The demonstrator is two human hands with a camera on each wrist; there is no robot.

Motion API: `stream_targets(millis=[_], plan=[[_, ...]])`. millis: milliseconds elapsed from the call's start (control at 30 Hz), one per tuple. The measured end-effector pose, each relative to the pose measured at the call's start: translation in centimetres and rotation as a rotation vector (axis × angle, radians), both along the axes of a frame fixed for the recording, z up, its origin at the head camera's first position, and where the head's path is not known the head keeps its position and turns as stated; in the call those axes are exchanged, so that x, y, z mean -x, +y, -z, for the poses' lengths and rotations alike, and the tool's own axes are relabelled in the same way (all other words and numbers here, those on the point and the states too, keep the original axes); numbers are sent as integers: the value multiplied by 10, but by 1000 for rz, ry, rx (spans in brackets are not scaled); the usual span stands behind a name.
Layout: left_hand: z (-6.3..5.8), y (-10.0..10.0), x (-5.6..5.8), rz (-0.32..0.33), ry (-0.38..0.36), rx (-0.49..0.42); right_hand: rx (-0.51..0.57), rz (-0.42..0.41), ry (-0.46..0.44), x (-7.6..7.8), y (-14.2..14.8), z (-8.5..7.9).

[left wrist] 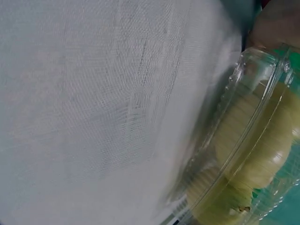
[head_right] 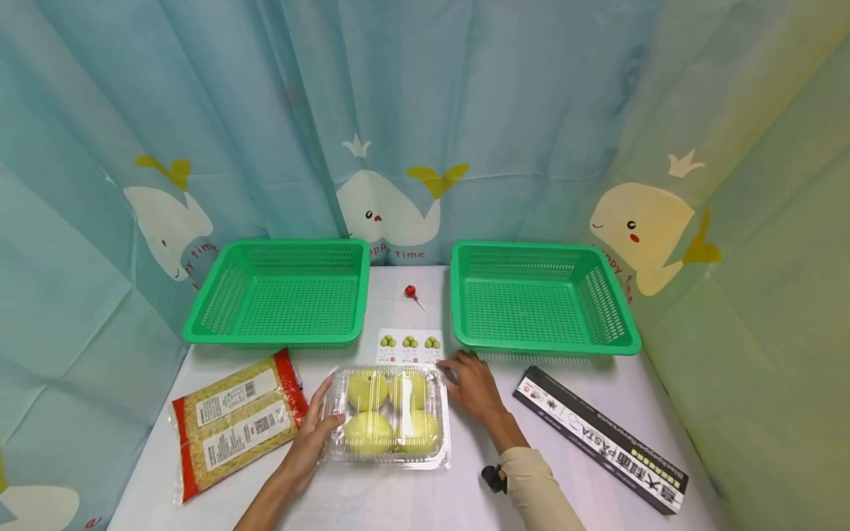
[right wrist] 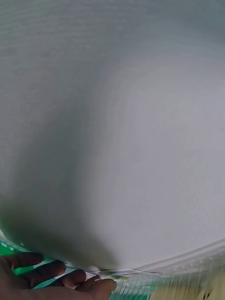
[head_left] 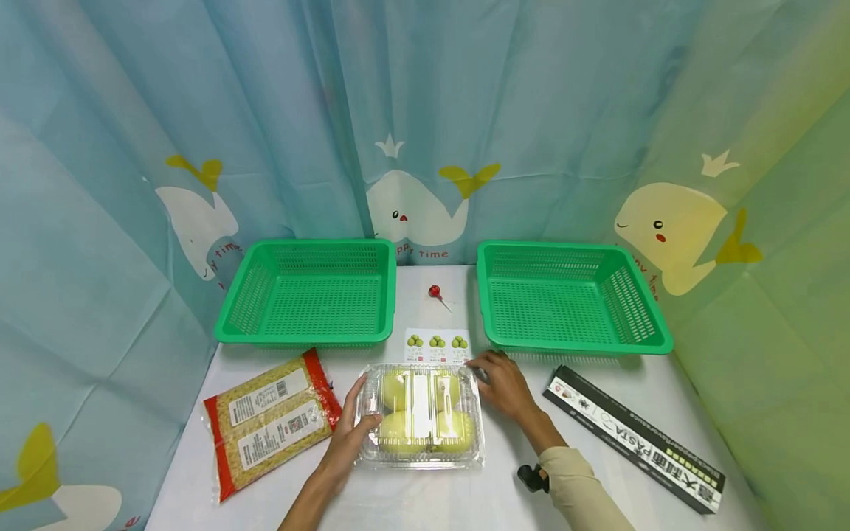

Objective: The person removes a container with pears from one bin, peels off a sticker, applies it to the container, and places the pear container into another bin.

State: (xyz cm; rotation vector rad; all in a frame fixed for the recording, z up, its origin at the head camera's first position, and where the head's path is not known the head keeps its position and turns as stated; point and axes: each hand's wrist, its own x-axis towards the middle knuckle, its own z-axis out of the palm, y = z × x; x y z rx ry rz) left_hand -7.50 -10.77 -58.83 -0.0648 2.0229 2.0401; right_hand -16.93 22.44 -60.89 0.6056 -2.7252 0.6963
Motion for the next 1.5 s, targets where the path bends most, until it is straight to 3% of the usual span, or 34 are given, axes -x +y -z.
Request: stream_targets(millis=[300,500,767,1000,1200,1500], plan=[[2,5,-6,-31,87,126,82,71,-114,-13,-4,7],[3,10,-11,-63,61,169,124,159,-178,-22,-9,11],[-4,16,3,-50,116,191,213,174,-139,-19,-12,11],[-2,13,11,-35,123,186,312,154,-216,-14,-15,7],[-3,13,17,-17,119,198,357,188,-294,-11,-12,2],[-3,14,26,-8,159,211,424,178,-300,-5,-9,-10]])
